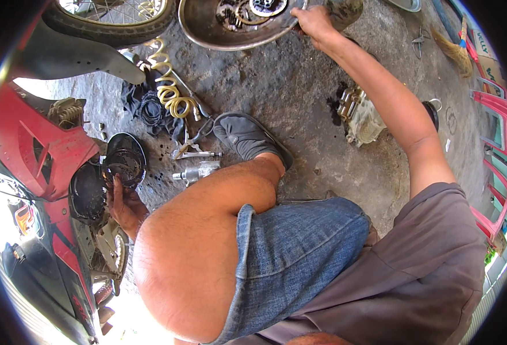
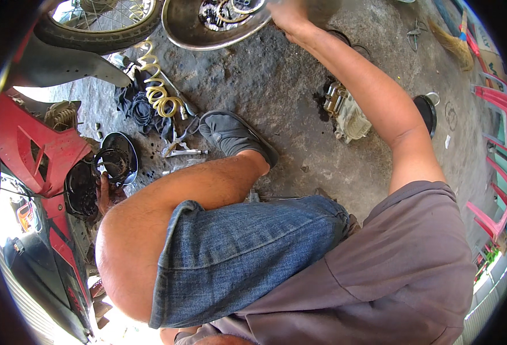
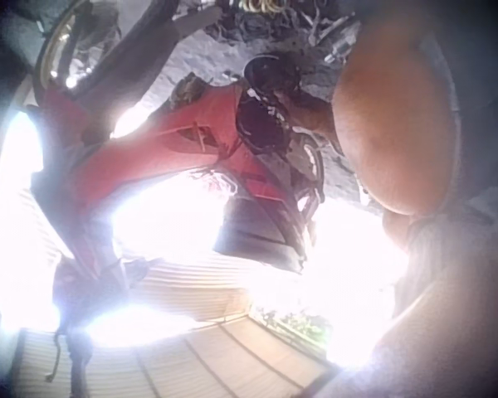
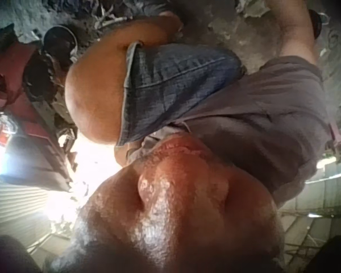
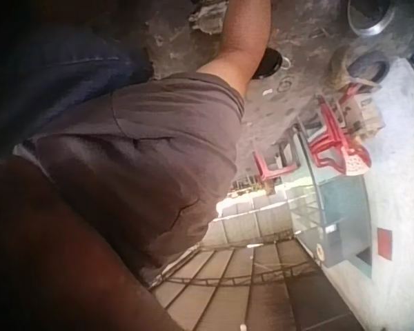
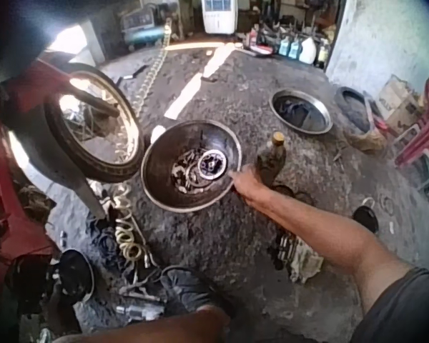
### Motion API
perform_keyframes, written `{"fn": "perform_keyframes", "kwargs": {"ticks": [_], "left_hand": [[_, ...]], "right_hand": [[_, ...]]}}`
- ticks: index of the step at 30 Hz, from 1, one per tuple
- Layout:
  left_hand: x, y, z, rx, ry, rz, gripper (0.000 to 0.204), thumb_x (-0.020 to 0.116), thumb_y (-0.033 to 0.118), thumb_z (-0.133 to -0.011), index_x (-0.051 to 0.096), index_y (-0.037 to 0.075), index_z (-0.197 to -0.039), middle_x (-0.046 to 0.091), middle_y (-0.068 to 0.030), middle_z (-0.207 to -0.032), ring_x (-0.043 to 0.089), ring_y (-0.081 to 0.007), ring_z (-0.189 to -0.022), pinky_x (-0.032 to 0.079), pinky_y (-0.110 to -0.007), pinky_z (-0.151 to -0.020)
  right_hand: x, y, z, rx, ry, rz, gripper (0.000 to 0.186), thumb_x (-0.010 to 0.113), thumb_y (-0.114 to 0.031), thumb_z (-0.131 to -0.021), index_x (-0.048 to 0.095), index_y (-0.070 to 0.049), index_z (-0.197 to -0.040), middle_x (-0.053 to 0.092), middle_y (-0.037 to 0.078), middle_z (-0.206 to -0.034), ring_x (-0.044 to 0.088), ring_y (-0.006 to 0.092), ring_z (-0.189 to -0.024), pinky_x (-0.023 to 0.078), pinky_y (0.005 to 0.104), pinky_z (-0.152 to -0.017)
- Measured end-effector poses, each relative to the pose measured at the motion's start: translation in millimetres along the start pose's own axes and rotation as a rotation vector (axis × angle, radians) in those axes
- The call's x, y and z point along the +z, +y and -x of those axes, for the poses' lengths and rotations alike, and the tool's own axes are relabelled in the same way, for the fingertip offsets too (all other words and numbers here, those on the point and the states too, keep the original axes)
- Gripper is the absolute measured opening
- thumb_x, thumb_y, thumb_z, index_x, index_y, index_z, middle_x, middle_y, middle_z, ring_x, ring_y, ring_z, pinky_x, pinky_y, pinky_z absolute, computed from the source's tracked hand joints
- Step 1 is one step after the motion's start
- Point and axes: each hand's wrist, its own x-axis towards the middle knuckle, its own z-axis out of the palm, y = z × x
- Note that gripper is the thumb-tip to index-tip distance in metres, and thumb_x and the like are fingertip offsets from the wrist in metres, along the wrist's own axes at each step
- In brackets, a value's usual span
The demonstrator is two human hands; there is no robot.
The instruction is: Disassembling and cleaning motorcycle engine clutch and gear components.
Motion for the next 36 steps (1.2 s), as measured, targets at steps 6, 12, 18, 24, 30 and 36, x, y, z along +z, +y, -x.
{"fn": "perform_keyframes", "kwargs": {"ticks": [6,12,18,24,30,36], "left_hand": [[9,-2,8,0.077,-0.012,-0.025,0.026,0.072,0.009,-0.095,0.066,0.002,-0.119,0.068,-0.0025,-0.102,0.057,-0.0048,-0.081,0.044,-0.018,-0.067],[26,66,0,-1.006,0.46,1.073,0.028,0.071,0.012,-0.096,0.065,0.005,-0.123,0.067,-0.0005,-0.103,0.055,-0.0032,-0.081,0.043,-0.017,-0.068],[13,6,8,0.059,-0.085,-0.03,0.029,0.07,0.013,-0.097,0.064,0.005,-0.124,0.067,0.0017,-0.099,0.052,-0.0026,-0.078,0.041,-0.016,-0.067],[7,10,8,0.013,-0.025,-0.071,0.027,0.07,0.013,-0.096,0.065,0.006,-0.122,0.066,0.0011,-0.099,0.052,-0.0035,-0.076,0.041,-0.018,-0.066],[9,15,10,0.031,-0.037,-0.103,0.03,0.069,0.008,-0.093,0.066,0.007,-0.123,0.065,-0.0012,-0.104,0.054,-0.0061,-0.079,0.043,-0.02,-0.069],[5,16,10,0.046,-0.041,-0.113,0.035,0.069,0.004,-0.09,0.066,0.009,-0.125,0.065,-0.0036,-0.109,0.057,-0.0088,-0.082,0.045,-0.022,-0.072]], "right_hand": [[5,27,38,0.258,-0.128,-0.098,0.028,0.071,-0.019,-0.091,0.068,0.006,-0.078,0.064,0.009,-0.068,0.057,0.0153,-0.053,0.044,0.0344,-0.047],[21,46,70,0.395,-0.148,-0.103,0.03,0.071,-0.02,-0.091,0.069,0.007,-0.079,0.066,0.011,-0.069,0.061,0.0181,-0.056,0.046,0.0364,-0.049],[18,60,88,0.407,-0.179,-0.165,0.039,0.075,-0.034,-0.093,0.068,0.005,-0.086,0.065,0.008,-0.073,0.062,0.0159,-0.056,0.047,0.0333,-0.049],[-3,67,169,0.254,-0.131,0.347,0.028,0.074,-0.029,-0.095,0.068,-0.002,-0.09,0.069,0.011,-0.076,0.068,0.0206,-0.067,0.056,0.0368,-0.06],[-12,73,284,-0.045,-0.477,0.409,0.014,0.072,-0.013,-0.09,0.068,-0.001,-0.094,0.071,0.016,-0.086,0.071,0.0315,-0.077,0.058,0.0448,-0.071],[-8,77,320,-0.091,-0.505,0.524,0.018,0.065,-0.013,-0.09,0.068,0.0,-0.102,0.067,0.023,-0.105,0.068,0.0432,-0.094,0.057,0.0494,-0.081]]}}
